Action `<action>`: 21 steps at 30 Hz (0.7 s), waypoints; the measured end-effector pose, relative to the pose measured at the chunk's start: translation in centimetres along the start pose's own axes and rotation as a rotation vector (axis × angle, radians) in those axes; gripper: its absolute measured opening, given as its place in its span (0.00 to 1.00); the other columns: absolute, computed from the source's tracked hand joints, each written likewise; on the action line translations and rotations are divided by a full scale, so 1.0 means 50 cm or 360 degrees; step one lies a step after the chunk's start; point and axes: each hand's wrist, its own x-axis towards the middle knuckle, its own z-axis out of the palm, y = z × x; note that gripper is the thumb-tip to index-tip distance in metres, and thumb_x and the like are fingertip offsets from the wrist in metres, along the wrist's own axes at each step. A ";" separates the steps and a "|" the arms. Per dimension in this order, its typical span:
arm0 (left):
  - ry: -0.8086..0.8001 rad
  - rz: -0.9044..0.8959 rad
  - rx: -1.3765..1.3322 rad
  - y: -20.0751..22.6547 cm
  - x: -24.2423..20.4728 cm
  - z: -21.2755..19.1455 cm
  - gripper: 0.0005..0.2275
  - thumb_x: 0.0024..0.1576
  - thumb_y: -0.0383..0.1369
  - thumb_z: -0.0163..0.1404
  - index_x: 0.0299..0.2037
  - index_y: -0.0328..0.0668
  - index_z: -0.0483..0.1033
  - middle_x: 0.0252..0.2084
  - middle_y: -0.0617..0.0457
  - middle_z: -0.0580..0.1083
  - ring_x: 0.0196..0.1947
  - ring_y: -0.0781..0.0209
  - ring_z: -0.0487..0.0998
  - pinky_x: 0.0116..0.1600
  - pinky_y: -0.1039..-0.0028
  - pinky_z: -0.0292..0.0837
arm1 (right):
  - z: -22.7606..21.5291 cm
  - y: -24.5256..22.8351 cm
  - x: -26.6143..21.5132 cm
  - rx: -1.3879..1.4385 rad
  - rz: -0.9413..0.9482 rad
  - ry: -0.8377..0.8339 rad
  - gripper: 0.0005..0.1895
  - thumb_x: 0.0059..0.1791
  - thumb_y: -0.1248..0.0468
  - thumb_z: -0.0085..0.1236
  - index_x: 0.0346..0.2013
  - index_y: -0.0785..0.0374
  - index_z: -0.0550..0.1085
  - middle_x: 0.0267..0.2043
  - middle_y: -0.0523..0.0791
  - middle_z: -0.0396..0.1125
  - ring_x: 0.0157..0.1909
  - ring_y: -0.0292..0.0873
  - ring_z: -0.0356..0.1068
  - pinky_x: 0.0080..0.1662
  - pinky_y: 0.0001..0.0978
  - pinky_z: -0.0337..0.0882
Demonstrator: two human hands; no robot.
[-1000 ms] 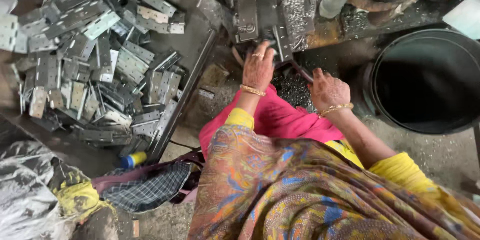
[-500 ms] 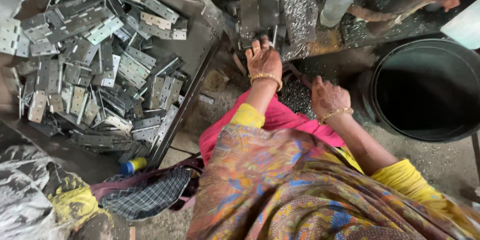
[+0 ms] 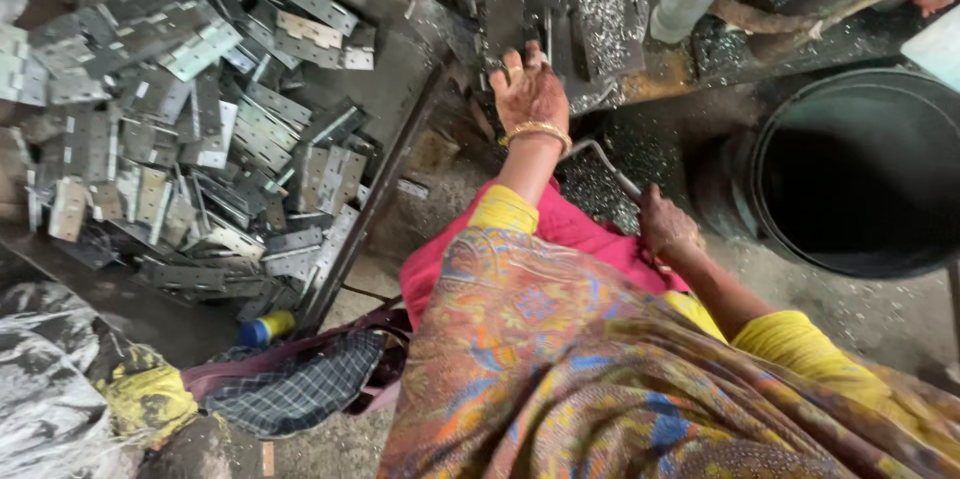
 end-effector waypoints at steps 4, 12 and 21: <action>-0.0196 -0.0004 -0.0003 -0.002 0.050 0.033 0.16 0.62 0.32 0.41 0.56 0.46 0.78 0.70 0.58 0.63 0.71 0.53 0.57 0.67 0.57 0.55 | -0.080 -0.030 -0.011 -0.0210 -0.0046 0.0135 0.15 0.58 0.58 0.39 0.55 0.62 0.66 0.50 0.58 0.73 0.51 0.63 0.75 0.50 0.56 0.75; -0.0171 -0.0059 -0.0149 -0.001 0.017 -0.005 0.18 0.60 0.30 0.40 0.59 0.44 0.75 0.71 0.60 0.62 0.70 0.54 0.58 0.67 0.56 0.53 | 0.043 0.016 0.061 -0.0056 -0.0120 0.0115 0.19 0.54 0.60 0.41 0.57 0.66 0.63 0.41 0.62 0.71 0.43 0.66 0.74 0.43 0.56 0.74; -0.0501 -0.0004 0.0033 0.012 0.064 -0.046 0.19 0.58 0.30 0.45 0.61 0.44 0.73 0.76 0.54 0.52 0.73 0.51 0.53 0.67 0.56 0.53 | 0.028 0.012 0.050 -0.0061 -0.0124 0.0122 0.18 0.49 0.61 0.47 0.53 0.63 0.63 0.43 0.62 0.72 0.45 0.67 0.74 0.46 0.58 0.74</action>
